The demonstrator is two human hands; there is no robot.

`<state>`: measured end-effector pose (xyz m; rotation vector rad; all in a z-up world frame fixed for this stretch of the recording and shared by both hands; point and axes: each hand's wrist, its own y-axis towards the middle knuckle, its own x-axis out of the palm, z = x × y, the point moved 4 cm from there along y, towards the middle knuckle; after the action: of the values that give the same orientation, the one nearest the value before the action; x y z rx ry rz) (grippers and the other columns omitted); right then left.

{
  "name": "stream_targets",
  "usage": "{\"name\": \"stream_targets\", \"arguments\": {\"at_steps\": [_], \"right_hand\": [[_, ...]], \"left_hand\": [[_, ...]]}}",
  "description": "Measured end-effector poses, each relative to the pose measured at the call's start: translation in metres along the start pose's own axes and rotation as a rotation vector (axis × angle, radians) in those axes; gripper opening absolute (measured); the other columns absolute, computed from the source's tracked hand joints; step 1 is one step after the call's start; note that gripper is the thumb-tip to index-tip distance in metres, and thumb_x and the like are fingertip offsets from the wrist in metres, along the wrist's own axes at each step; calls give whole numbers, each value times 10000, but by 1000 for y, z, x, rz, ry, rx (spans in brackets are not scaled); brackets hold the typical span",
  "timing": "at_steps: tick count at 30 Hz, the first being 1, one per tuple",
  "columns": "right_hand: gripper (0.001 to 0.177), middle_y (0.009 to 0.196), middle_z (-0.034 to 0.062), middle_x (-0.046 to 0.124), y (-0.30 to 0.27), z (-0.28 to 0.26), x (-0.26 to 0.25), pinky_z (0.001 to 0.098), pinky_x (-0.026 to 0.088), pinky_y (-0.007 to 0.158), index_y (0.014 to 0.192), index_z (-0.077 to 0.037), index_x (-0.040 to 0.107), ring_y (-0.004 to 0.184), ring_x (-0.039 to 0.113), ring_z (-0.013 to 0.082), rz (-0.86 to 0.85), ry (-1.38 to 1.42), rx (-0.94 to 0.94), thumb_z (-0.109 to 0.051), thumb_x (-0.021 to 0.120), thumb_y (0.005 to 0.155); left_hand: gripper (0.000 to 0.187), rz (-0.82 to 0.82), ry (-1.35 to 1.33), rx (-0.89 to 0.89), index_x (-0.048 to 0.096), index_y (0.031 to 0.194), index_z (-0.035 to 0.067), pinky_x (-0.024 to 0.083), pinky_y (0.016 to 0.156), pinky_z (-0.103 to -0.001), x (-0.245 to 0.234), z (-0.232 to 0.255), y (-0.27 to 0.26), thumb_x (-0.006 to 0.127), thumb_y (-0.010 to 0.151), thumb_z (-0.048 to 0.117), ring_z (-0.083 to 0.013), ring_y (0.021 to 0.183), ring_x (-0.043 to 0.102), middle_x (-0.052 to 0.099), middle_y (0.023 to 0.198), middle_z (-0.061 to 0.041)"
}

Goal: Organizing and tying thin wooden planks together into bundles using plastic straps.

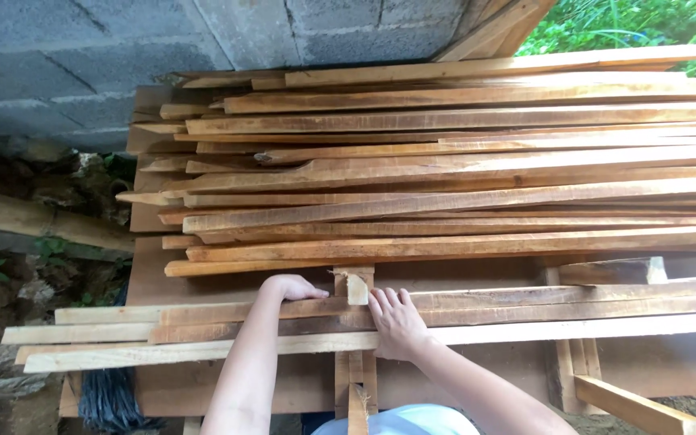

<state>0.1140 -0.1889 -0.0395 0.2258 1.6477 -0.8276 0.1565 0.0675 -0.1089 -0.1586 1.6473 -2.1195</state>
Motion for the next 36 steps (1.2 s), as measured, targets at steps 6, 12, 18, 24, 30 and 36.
{"name": "stream_targets", "arguments": {"at_steps": [6,12,18,24,30,36], "right_hand": [[1067,1420,274,469,-6,0,-7,542,305,1063,1446,99,405,1224,455,403,81,44,-15,-575,746,693],[1009,1345,267,491,-15,-6,-5,547,297,1052,1426,100,428,1168,456,405,109,50,-46,-527,724,692],[992,1362,257,491,-16,-2,-17,525,314,1052,1422,92,422,1185,460,390,129,86,-33,-461,748,665],[1095,1402,238,477,-15,3,-18,521,303,1072,1453,79,386,1218,455,381,142,96,-21,-545,806,658],[1123,1407,227,471,-15,4,-14,522,305,1076,1452,58,390,1239,449,379,143,124,-8,-525,838,604],[1145,1388,196,487,-16,11,-27,506,312,1063,1468,12,392,1207,471,355,193,155,10,-533,854,573]], "left_hand": [[724,60,61,56,688,1329,277,442,1167,-426,4,-5,12,510,831,773,-246,1314,603,597,1473,54],[671,115,-31,54,752,1257,245,521,1035,-374,13,-10,12,551,856,744,-194,1022,702,747,1247,13],[623,176,-73,78,824,1073,170,557,876,-337,14,-15,9,602,864,713,-156,806,686,783,991,-12],[697,134,-12,1,760,1249,245,456,1166,-429,-1,-36,-12,577,813,757,-216,1254,660,664,1406,29],[721,107,-13,-46,736,1292,256,448,1168,-440,-9,-69,-21,583,801,761,-246,1310,620,650,1431,22],[776,69,55,-111,678,1357,335,378,1224,-490,-21,-64,-29,549,760,814,-244,1416,522,563,1514,84]]}}
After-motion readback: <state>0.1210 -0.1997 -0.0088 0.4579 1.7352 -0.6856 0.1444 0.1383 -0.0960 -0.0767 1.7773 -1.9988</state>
